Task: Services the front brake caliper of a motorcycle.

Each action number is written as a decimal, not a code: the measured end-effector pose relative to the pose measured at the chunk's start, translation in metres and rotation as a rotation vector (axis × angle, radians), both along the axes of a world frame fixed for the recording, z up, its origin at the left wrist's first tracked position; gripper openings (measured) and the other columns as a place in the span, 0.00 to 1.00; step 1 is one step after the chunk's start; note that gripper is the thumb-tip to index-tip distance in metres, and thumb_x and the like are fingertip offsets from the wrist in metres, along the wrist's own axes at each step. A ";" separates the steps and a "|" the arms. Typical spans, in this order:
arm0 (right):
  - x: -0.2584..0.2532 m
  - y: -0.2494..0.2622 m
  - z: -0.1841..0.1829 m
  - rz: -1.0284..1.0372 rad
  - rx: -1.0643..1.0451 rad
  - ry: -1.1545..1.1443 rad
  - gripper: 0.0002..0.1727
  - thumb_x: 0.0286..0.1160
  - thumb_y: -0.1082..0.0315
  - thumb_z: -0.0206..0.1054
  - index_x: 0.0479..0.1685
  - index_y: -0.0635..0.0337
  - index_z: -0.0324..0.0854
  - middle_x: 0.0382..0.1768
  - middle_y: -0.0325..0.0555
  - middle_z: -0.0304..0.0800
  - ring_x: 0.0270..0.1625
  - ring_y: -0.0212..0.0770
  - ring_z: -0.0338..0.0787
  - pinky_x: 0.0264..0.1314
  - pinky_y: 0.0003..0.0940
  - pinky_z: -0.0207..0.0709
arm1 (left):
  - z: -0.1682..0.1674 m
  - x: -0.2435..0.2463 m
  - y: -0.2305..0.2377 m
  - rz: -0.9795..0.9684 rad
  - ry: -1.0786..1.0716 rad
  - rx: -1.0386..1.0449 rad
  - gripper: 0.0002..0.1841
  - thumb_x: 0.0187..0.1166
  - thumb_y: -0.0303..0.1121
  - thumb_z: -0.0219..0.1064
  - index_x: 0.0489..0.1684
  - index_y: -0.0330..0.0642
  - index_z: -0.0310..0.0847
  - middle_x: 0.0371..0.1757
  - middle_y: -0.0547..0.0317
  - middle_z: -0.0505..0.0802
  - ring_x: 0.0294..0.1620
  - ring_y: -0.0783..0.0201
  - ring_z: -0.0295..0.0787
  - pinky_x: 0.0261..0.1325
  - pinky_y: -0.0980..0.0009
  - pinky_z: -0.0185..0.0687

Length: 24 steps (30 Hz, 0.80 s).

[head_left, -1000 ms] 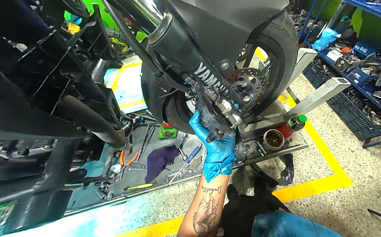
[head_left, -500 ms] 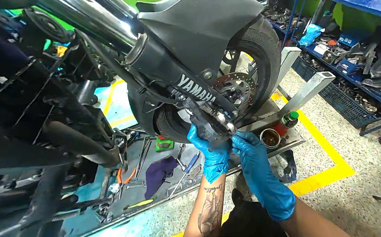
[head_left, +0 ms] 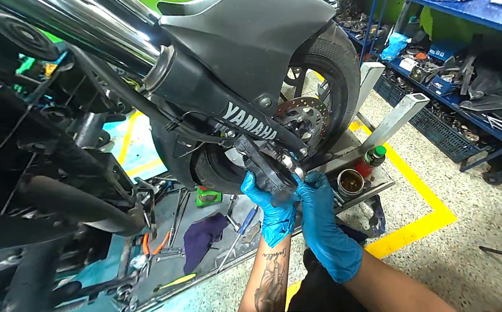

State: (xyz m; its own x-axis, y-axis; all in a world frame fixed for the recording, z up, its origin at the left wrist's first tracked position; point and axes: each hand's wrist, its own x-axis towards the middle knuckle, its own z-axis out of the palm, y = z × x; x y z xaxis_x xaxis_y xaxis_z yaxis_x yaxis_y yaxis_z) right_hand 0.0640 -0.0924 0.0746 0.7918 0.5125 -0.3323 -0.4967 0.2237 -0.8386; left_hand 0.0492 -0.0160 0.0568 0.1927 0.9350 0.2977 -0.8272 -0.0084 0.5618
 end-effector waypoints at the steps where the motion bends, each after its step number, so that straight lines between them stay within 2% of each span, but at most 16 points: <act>1: 0.000 0.000 -0.001 0.000 0.001 -0.012 0.10 0.71 0.77 0.73 0.35 0.57 0.75 0.23 0.43 0.80 0.20 0.33 0.76 0.24 0.27 0.73 | -0.001 0.000 -0.001 -0.011 -0.018 -0.019 0.16 0.76 0.52 0.61 0.49 0.53 0.80 0.43 0.66 0.92 0.47 0.72 0.92 0.47 0.69 0.91; 3: 0.001 0.000 -0.004 0.008 0.044 -0.046 0.11 0.68 0.78 0.73 0.33 0.56 0.73 0.22 0.42 0.78 0.20 0.32 0.75 0.23 0.26 0.72 | -0.015 -0.001 0.000 -0.028 -0.087 -0.058 0.18 0.74 0.53 0.66 0.49 0.51 0.85 0.45 0.63 0.95 0.49 0.69 0.94 0.49 0.66 0.92; 5: 0.003 -0.002 -0.009 0.016 0.117 -0.071 0.14 0.66 0.79 0.74 0.30 0.55 0.71 0.20 0.40 0.75 0.19 0.31 0.74 0.22 0.25 0.71 | -0.044 -0.009 0.008 -0.065 -0.122 -0.014 0.21 0.81 0.53 0.62 0.61 0.48 0.80 0.54 0.58 0.93 0.59 0.64 0.91 0.58 0.60 0.90; 6: 0.003 -0.002 -0.011 0.021 0.146 -0.076 0.15 0.66 0.79 0.74 0.28 0.54 0.71 0.19 0.39 0.75 0.19 0.30 0.74 0.22 0.25 0.72 | -0.038 -0.011 0.006 -0.036 -0.110 -0.083 0.18 0.83 0.49 0.59 0.59 0.48 0.82 0.52 0.59 0.93 0.57 0.65 0.92 0.58 0.61 0.90; 7: 0.002 -0.003 -0.013 0.030 0.162 -0.072 0.15 0.66 0.79 0.73 0.27 0.53 0.70 0.19 0.37 0.75 0.19 0.29 0.74 0.22 0.24 0.72 | -0.011 -0.008 0.000 0.057 -0.080 -0.290 0.14 0.82 0.44 0.57 0.44 0.48 0.86 0.41 0.60 0.96 0.47 0.67 0.95 0.49 0.64 0.92; 8: 0.002 -0.004 -0.014 0.040 0.172 -0.061 0.16 0.66 0.79 0.73 0.27 0.52 0.70 0.20 0.37 0.75 0.20 0.29 0.75 0.23 0.24 0.73 | 0.013 -0.005 -0.004 0.092 -0.066 -0.453 0.12 0.79 0.43 0.58 0.36 0.48 0.85 0.35 0.60 0.94 0.41 0.66 0.94 0.46 0.63 0.92; 9: 0.002 -0.005 -0.015 0.050 0.174 -0.049 0.16 0.67 0.79 0.74 0.27 0.53 0.70 0.20 0.37 0.74 0.20 0.30 0.75 0.22 0.25 0.72 | -0.006 -0.009 0.001 0.001 -0.122 -0.258 0.14 0.81 0.45 0.60 0.44 0.47 0.86 0.42 0.59 0.94 0.48 0.65 0.94 0.52 0.61 0.91; 11: 0.002 -0.004 -0.016 0.056 0.160 -0.045 0.16 0.68 0.78 0.74 0.26 0.53 0.69 0.18 0.38 0.72 0.18 0.30 0.72 0.19 0.23 0.67 | -0.034 -0.009 0.014 -0.043 -0.144 -0.005 0.17 0.79 0.49 0.63 0.50 0.48 0.88 0.47 0.59 0.96 0.50 0.66 0.94 0.50 0.62 0.92; 13: 0.003 -0.002 -0.016 0.059 0.163 -0.049 0.16 0.68 0.78 0.74 0.25 0.54 0.70 0.17 0.38 0.73 0.17 0.29 0.71 0.18 0.22 0.66 | -0.016 -0.009 -0.009 -0.044 -0.008 -0.080 0.19 0.87 0.48 0.52 0.60 0.45 0.78 0.51 0.57 0.91 0.55 0.65 0.90 0.55 0.62 0.89; 14: 0.005 0.000 -0.016 0.046 0.170 -0.059 0.17 0.66 0.79 0.75 0.24 0.54 0.69 0.16 0.37 0.73 0.16 0.28 0.72 0.18 0.21 0.67 | 0.014 -0.005 -0.030 -0.007 0.146 -0.171 0.16 0.93 0.40 0.45 0.63 0.43 0.74 0.50 0.59 0.89 0.55 0.69 0.88 0.58 0.69 0.87; 15: 0.007 0.002 -0.015 0.041 0.170 -0.066 0.18 0.65 0.80 0.75 0.24 0.54 0.69 0.16 0.37 0.73 0.16 0.27 0.72 0.19 0.21 0.68 | 0.025 -0.002 -0.038 0.027 0.221 -0.203 0.12 0.91 0.33 0.50 0.58 0.40 0.78 0.45 0.59 0.89 0.50 0.70 0.89 0.54 0.72 0.87; 16: 0.009 0.002 -0.014 0.043 0.161 -0.079 0.18 0.63 0.81 0.74 0.24 0.54 0.69 0.17 0.37 0.74 0.17 0.28 0.73 0.20 0.22 0.70 | 0.011 -0.001 -0.031 0.057 0.168 -0.144 0.07 0.80 0.27 0.61 0.44 0.34 0.85 0.35 0.55 0.91 0.39 0.66 0.91 0.41 0.71 0.88; 17: 0.010 0.002 -0.013 0.048 0.144 -0.096 0.18 0.63 0.81 0.75 0.24 0.54 0.68 0.17 0.37 0.74 0.17 0.29 0.73 0.21 0.22 0.70 | -0.005 -0.003 -0.019 0.011 0.103 -0.053 0.06 0.75 0.29 0.68 0.38 0.35 0.87 0.32 0.56 0.92 0.36 0.65 0.92 0.37 0.69 0.88; 18: 0.011 0.002 -0.012 0.054 0.121 -0.116 0.18 0.63 0.80 0.76 0.25 0.54 0.68 0.17 0.38 0.74 0.17 0.29 0.74 0.20 0.23 0.71 | -0.018 -0.006 -0.007 -0.044 0.034 0.012 0.10 0.75 0.37 0.70 0.41 0.39 0.87 0.36 0.57 0.93 0.39 0.64 0.93 0.40 0.66 0.89; 20: 0.010 -0.002 -0.011 0.089 0.076 -0.134 0.17 0.64 0.78 0.76 0.26 0.53 0.68 0.18 0.40 0.73 0.17 0.31 0.71 0.18 0.25 0.66 | -0.018 -0.007 0.002 -0.086 -0.052 -0.014 0.19 0.77 0.53 0.63 0.52 0.49 0.83 0.47 0.60 0.93 0.51 0.65 0.92 0.52 0.61 0.90; 24: 0.008 -0.006 -0.014 0.115 0.060 -0.169 0.17 0.67 0.73 0.77 0.28 0.51 0.69 0.20 0.40 0.72 0.17 0.31 0.69 0.18 0.25 0.62 | 0.002 -0.003 -0.006 -0.007 -0.040 -0.080 0.17 0.78 0.52 0.59 0.50 0.52 0.83 0.46 0.63 0.94 0.51 0.69 0.93 0.51 0.65 0.91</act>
